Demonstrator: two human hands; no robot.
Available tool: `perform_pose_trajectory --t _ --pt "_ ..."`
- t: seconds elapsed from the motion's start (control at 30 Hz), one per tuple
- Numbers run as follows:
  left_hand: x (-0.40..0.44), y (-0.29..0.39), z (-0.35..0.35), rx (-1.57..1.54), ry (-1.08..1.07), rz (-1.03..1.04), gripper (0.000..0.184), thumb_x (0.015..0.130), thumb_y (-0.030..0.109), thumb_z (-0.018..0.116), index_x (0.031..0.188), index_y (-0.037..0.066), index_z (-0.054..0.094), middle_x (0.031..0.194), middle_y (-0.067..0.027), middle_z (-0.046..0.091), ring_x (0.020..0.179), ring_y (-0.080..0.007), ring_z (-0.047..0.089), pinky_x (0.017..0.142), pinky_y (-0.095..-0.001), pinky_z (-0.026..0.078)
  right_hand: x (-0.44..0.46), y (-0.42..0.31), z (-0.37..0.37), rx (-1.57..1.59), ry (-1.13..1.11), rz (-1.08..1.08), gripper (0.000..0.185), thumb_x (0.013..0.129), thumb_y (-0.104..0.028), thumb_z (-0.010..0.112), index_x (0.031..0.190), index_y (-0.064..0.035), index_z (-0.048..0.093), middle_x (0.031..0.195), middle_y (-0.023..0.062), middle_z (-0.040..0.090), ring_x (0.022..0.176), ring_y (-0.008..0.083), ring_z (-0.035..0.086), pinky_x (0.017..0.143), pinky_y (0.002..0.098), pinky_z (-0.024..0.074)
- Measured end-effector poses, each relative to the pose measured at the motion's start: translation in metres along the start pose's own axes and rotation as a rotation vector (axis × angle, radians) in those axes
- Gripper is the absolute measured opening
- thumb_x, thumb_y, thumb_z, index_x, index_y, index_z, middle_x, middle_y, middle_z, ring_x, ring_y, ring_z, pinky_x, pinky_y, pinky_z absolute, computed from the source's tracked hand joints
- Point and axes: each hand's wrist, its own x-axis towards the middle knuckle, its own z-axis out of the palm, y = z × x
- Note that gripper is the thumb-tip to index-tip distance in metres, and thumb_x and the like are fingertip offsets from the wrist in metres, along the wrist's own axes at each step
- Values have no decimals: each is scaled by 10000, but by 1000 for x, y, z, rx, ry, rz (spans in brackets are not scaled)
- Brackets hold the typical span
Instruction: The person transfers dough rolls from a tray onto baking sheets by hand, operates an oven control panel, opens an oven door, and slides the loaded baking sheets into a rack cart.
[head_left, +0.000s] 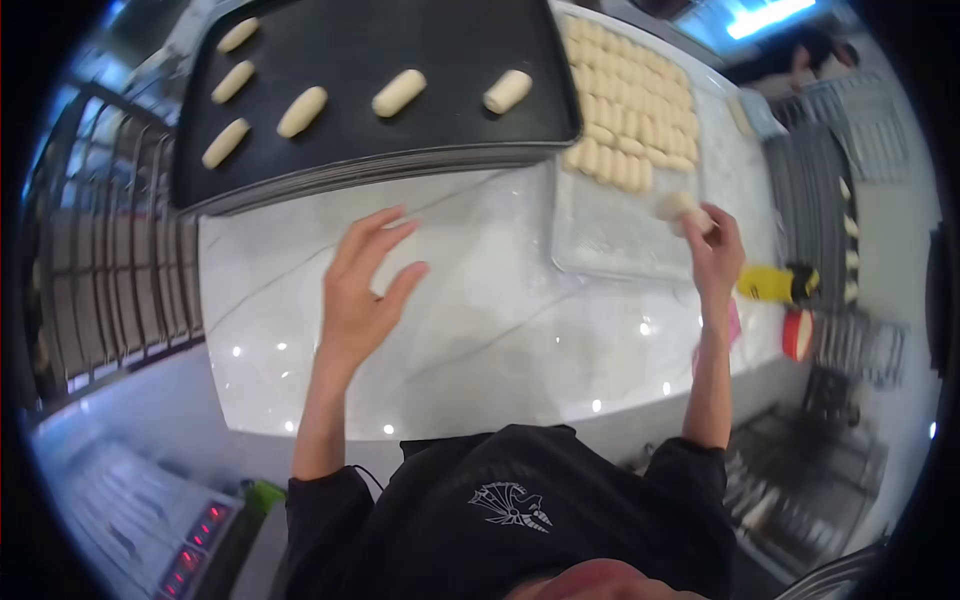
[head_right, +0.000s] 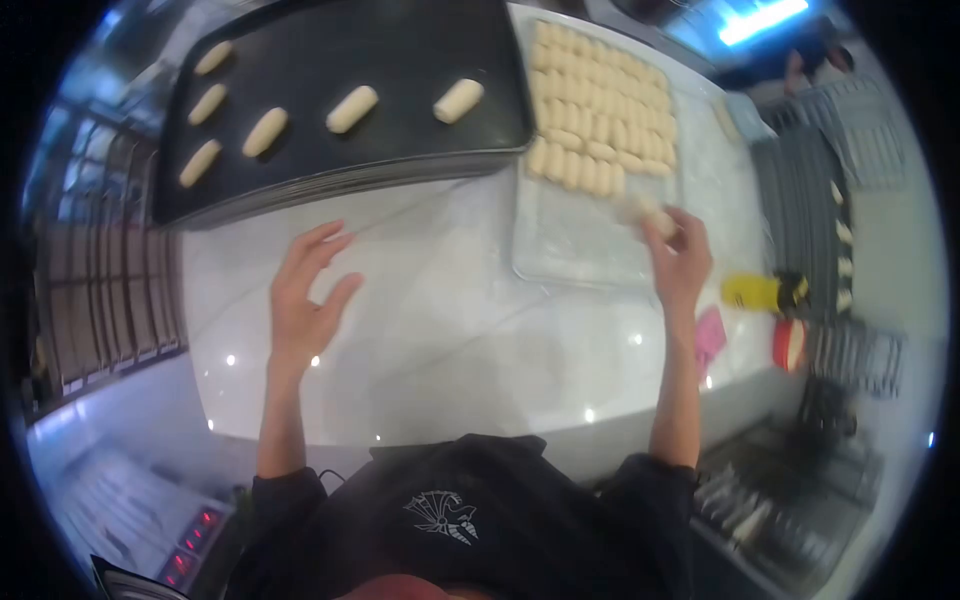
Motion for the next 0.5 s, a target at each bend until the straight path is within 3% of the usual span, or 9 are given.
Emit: perform_pose_trajectory --t 0.1,0.17,0.27,0.4,0.5 --pt "25 29 33 -364 -161 -67 499 780 165 784 1240 70 613 1261 -120 598 1093 -296 598 903 -354 503 -16 -80 1 375 -353 172 301 874 -43 703 1156 0 605 945 29 641 885 102 616 783 227 500" --pt "37 41 38 -498 -198 -110 514 781 193 789 1247 73 608 1244 -115 611 1048 -275 616 878 -347 513 -26 -130 15 451 -517 114 291 868 -32 701 1138 3 599 963 30 641 904 103 620 800 235 505" --pt "54 41 25 -668 -488 -196 522 785 222 794 1250 82 606 1138 -92 658 906 -202 631 794 -313 528 -34 -182 45 581 -675 44 289 856 -14 699 1126 -1 598 980 30 642 919 102 619 813 246 509" --pt "54 8 -2 -693 -486 -324 495 794 217 789 1240 102 610 1024 -49 680 809 -143 606 718 -283 524 -26 -219 76 767 -801 205 301 843 -20 708 1124 -10 603 981 26 649 920 100 619 817 249 506" --pt "52 -13 -19 -703 -356 -326 459 809 210 778 1217 84 613 987 -39 679 796 -128 603 706 -268 518 -11 -238 103 755 -862 171 304 839 -42 717 1122 -15 611 983 25 653 916 97 619 809 246 503"
